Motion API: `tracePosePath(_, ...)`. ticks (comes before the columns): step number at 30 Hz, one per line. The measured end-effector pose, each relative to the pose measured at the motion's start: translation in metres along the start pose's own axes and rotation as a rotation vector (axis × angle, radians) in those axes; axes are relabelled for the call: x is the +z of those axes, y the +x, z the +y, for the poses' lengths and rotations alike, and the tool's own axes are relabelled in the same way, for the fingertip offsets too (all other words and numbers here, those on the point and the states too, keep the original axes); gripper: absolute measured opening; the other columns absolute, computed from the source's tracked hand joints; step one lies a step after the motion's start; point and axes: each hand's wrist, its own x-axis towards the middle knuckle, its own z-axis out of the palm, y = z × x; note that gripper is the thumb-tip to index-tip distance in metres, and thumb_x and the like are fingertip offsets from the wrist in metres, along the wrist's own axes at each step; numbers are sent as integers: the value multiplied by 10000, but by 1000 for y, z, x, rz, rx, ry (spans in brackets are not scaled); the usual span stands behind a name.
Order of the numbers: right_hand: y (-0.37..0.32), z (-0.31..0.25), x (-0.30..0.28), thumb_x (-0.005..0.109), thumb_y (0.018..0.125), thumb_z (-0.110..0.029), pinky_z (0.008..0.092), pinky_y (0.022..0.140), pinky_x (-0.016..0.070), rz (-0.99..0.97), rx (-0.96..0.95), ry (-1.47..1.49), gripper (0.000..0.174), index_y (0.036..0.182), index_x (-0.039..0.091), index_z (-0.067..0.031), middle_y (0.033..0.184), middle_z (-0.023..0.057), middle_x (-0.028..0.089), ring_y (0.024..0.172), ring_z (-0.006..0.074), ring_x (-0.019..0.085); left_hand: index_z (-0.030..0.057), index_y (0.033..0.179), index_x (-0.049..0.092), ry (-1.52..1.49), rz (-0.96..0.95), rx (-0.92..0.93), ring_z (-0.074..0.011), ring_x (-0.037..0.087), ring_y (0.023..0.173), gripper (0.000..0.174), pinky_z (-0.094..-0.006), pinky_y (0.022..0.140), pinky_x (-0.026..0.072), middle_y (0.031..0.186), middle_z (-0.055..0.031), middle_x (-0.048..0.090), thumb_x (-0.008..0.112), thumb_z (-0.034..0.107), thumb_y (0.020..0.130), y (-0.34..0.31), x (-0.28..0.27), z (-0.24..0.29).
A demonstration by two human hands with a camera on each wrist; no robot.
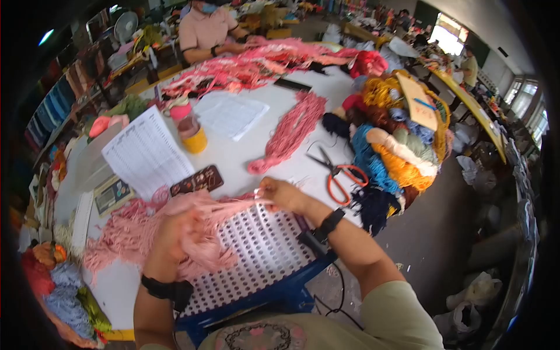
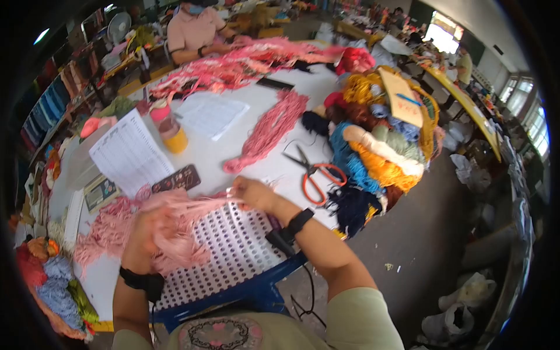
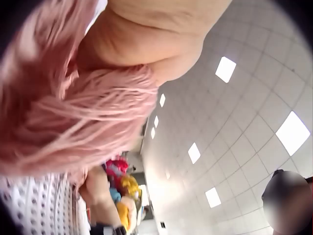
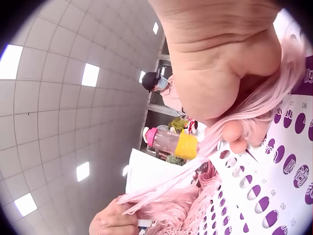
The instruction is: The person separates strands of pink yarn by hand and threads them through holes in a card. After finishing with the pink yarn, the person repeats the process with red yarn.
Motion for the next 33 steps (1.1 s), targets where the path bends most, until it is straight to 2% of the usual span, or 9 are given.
tracePosePath(2, 6, 8, 2, 523, 965, -199, 229, 491, 418, 12, 29, 82, 161, 988, 523, -40, 638, 45, 572, 509, 90, 518, 91, 863, 558, -82, -135, 157, -62, 403, 471, 165, -178, 395, 303, 618, 33, 444, 478, 202, 955, -33, -48, 28)
tracePosePath(7, 5, 1, 2, 546, 943, -212, 255, 482, 442, 20, 25, -65, 225, 1023, 548, -1, 606, 57, 609, 489, 107, 543, 71, 856, 576, -349, 2, 493, -79, 421, 495, 192, -201, 438, 342, 591, 18, 461, 546, 249, 920, -73, -124, 74)
tracePosePath(9, 3, -1, 3, 546, 941, -215, 260, 490, 446, 64, 2, -103, 233, 1029, 546, 1, 604, 56, 607, 489, 113, 545, 61, 889, 611, 659, 1043, 527, -87, 463, 539, 234, -223, 479, 377, 658, -14, 558, 600, 295, 883, -82, -128, 76)
tracePosePath(14, -21, -37, 30, 582, 905, -140, 229, 634, 471, 215, -36, -362, 242, 1117, 552, -28, 785, 49, 651, 707, 101, 607, 52, 987, 643, 498, 428, 639, -80, 484, 544, 295, -237, 486, 403, 867, -59, 665, 595, 333, 911, -92, -26, 27)
tracePosePath(15, -25, -51, 42, 582, 905, -140, 229, 634, 471, 198, -62, -368, 242, 1117, 552, -28, 785, 49, 651, 707, 101, 607, 46, 1023, 629, 410, 277, 690, -97, 539, 642, 311, -247, 555, 444, 938, -77, 660, 586, 337, 922, -90, -5, 18)
tracePosePath(17, -38, -76, 65, 607, 887, -81, 212, 630, 472, 156, -367, 220, 245, 1124, 566, -35, 843, 14, 648, 716, 82, 591, 24, 1133, 580, 165, -9, 720, -141, 580, 901, 376, -288, 751, 481, 1111, -115, 616, 570, 344, 936, -82, 31, 5)
tracePosePath(21, -82, -135, 92, 663, 876, -117, 202, 617, 470, -5, -362, 402, 190, 1059, 632, -72, 849, -35, 634, 725, 38, 558, -57, 1364, 372, 12, -306, 663, -221, 482, 1211, 611, -367, 987, 415, 1325, -161, 487, 464, 401, 971, -66, 64, -10)
tracePosePath(27, -92, -131, 101, 648, 875, -87, 175, 561, 434, 28, -363, 417, 107, 972, 674, -48, 797, -19, 629, 665, 24, 521, -64, 1327, 429, 13, -333, 631, -182, 477, 1196, 572, -331, 1009, 395, 1347, -150, 471, 517, 366, 960, -69, 73, -22)
tracePosePath(33, -98, -130, 102, 646, 868, -85, 167, 534, 420, 44, -352, 477, 105, 954, 683, -37, 822, 5, 659, 607, 33, 521, -53, 1195, 561, 139, -173, 754, -181, 585, 1047, 363, -305, 924, 466, 1155, -145, 613, 514, 235, 979, -70, 73, -28)
